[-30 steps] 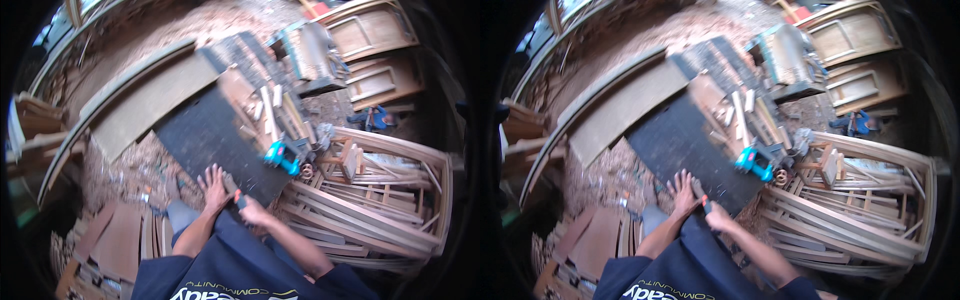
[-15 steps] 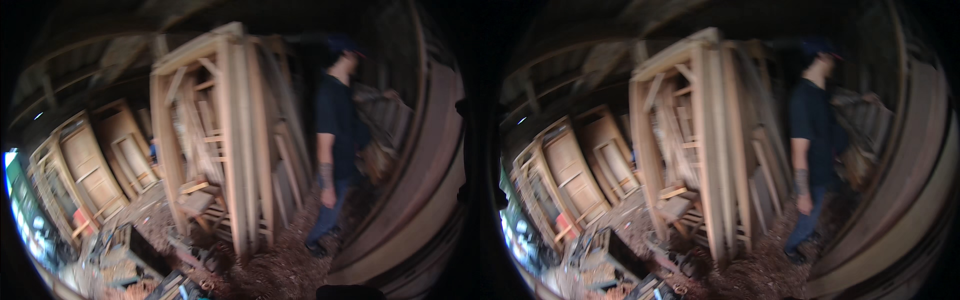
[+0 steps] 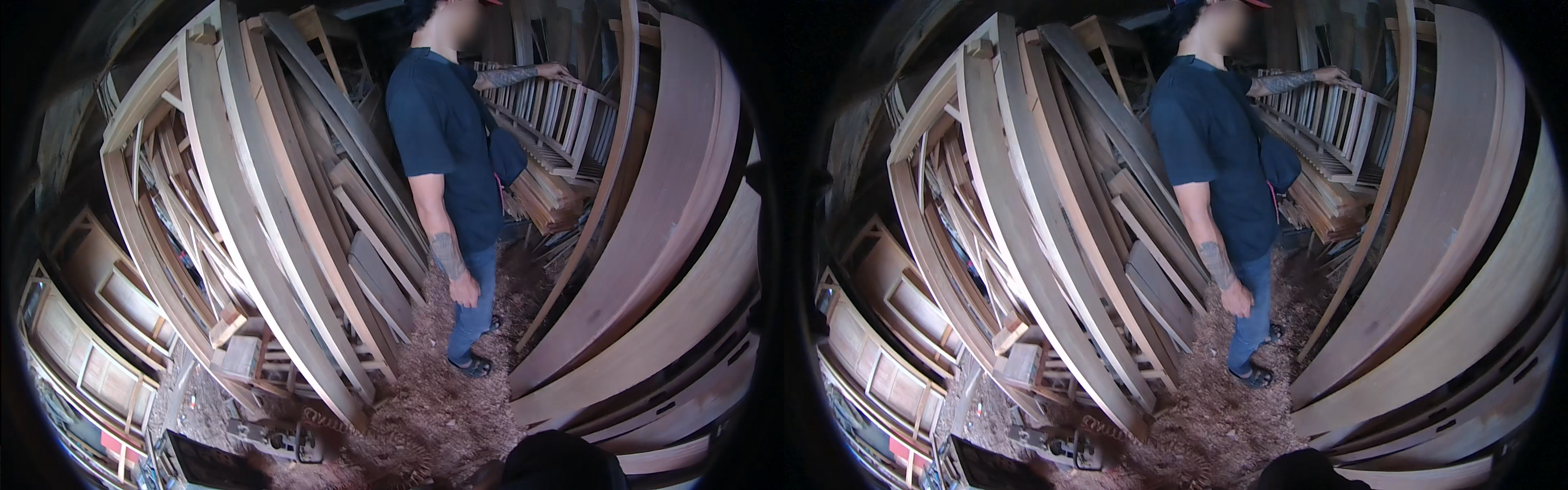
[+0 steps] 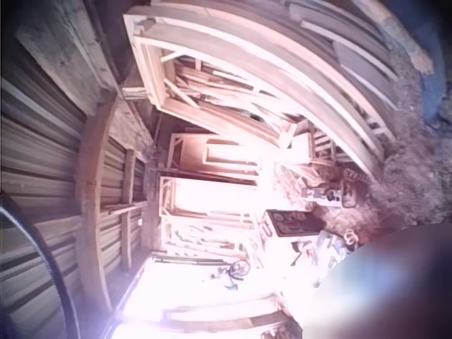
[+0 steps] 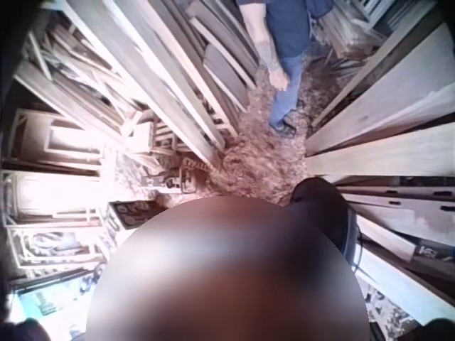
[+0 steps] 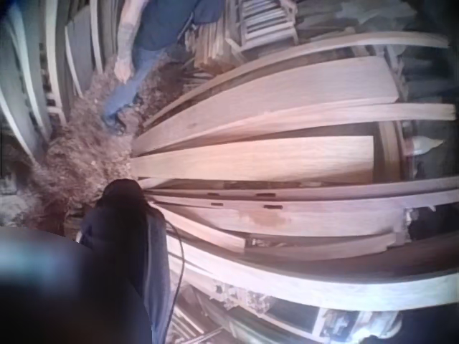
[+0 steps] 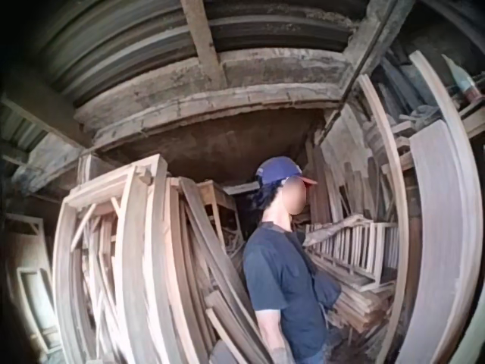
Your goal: The person assembles small wooden frames using a nail gun and pliers in a woodworking shop. They position pieces on a workbench, drive nails, and occasionally adjust or split wood pieces with pliers.
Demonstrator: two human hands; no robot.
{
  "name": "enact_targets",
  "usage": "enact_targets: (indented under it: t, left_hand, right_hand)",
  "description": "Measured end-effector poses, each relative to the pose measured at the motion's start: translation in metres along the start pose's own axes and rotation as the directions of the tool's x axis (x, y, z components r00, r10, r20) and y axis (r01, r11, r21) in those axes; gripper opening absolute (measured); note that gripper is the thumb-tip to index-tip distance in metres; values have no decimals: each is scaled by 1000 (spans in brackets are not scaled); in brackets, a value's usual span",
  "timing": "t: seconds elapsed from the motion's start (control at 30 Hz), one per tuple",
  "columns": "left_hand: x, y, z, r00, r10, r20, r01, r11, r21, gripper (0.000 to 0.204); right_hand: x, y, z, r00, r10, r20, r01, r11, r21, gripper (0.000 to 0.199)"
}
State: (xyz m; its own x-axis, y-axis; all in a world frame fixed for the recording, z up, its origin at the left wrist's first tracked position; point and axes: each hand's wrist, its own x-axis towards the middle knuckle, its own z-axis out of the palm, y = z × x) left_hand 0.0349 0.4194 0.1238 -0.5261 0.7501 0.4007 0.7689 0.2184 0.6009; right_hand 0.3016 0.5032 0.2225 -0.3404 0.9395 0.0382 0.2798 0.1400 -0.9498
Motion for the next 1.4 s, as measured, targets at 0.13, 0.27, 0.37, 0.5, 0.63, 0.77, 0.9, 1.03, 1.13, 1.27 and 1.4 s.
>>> enact_targets:
  t: [0.13,0.27,0.37,0.5,0.63,0.77,0.9,1.03,1.13,1.27,1.4]
  left_hand:
    - [2,-4,4,999,-34,-3,34,999,20,83]
    - [0,-7,7,997,-67,48,67,998,5,81]
    - [12,-5,11,995,11,103,-13,1000,12,79]
    - [16,-2,18,993,23,116,-26,999,24,76]
    - [18,6,30,983,78,169,-72,997,-43,74]
    - [24,8,32,986,85,146,-82,996,-29,71]
    - [21,7,29,991,79,105,-78,997,-13,68]
    - [7,-1,18,995,-3,99,-3,998,61,66]
    - [-3,-9,8,995,-57,79,48,993,109,64]
    - [-25,-22,-8,988,-144,50,135,980,147,61]
    - [-47,-43,-32,982,-190,6,187,972,143,59]
  right_hand:
    - [15,-2,10,1000,-6,3,6,1000,25,37]
    - [24,0,20,1000,-13,-17,13,999,42,35]
    - [27,2,25,997,-14,-72,20,997,71,34]
    - [25,7,23,994,2,-106,8,996,90,33]
    - [32,13,4,988,5,-156,9,996,87,31]
    - [37,12,-8,988,3,-154,12,996,94,30]
    - [41,14,-13,990,-5,-144,20,994,104,28]
    - [46,19,-8,995,-5,-103,18,992,122,27]
    - [47,20,1,997,-13,-76,23,991,132,26]
    - [44,18,18,999,-27,-45,33,989,141,24]
    - [32,10,38,998,-51,-31,55,988,142,23]
